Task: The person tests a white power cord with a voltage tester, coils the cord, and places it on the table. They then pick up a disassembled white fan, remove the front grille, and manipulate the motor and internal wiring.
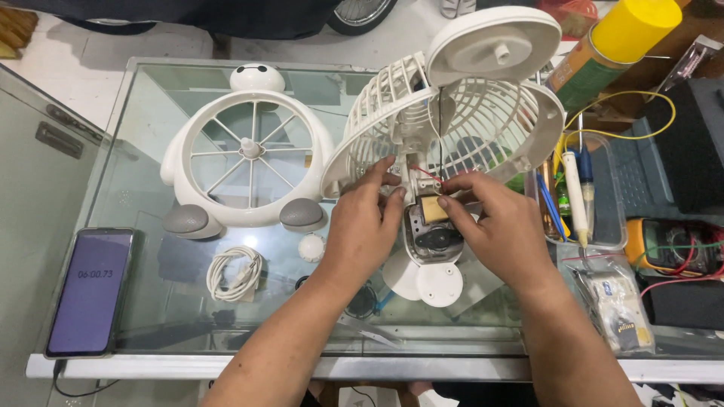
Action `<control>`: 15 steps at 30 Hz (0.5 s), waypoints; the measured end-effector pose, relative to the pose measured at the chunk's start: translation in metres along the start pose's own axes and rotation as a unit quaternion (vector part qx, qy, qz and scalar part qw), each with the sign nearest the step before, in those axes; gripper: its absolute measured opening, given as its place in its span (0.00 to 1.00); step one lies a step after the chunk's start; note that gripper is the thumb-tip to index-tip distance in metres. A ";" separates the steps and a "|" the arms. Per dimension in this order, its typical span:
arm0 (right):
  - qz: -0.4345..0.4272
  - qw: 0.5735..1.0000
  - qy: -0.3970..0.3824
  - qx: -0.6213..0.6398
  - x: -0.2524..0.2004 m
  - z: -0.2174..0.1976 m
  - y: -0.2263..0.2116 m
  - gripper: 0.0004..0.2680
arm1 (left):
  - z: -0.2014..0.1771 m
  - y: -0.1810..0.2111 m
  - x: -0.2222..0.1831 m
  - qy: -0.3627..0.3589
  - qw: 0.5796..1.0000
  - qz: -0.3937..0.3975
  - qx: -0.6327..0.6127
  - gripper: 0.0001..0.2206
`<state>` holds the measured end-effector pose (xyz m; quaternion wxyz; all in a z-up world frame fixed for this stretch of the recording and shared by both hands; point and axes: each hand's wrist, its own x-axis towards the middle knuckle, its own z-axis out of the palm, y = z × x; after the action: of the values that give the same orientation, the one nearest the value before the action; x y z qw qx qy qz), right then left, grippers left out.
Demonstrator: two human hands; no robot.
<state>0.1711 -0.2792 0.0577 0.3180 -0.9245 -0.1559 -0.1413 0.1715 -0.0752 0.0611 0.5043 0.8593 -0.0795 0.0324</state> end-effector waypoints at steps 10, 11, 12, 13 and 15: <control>-0.013 0.998 0.046 0.030 -0.004 0.009 0.011 0.01 | 0.012 -0.009 0.006 0.056 0.991 0.101 -0.066 0.10; -0.001 0.998 0.042 0.045 -0.005 0.009 0.011 0.01 | 0.013 -0.011 0.005 0.067 0.987 0.125 -0.075 0.07; 0.013 0.997 0.037 0.059 -0.006 0.008 0.011 0.02 | 0.016 -0.014 0.005 0.077 0.982 0.148 -0.084 0.04; 0.015 0.997 0.037 0.058 -0.007 0.007 0.012 0.02 | 0.017 -0.015 0.004 0.075 0.982 0.148 -0.085 0.04; 0.011 0.997 0.043 0.061 -0.007 0.007 0.012 0.03 | 0.019 -0.017 0.000 0.101 0.978 0.147 -0.109 0.05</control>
<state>0.1708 -0.2852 0.0436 0.3820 -0.8981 -0.1402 -0.1670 0.1742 -0.0839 0.0371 0.5899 0.7705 -0.1568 0.1835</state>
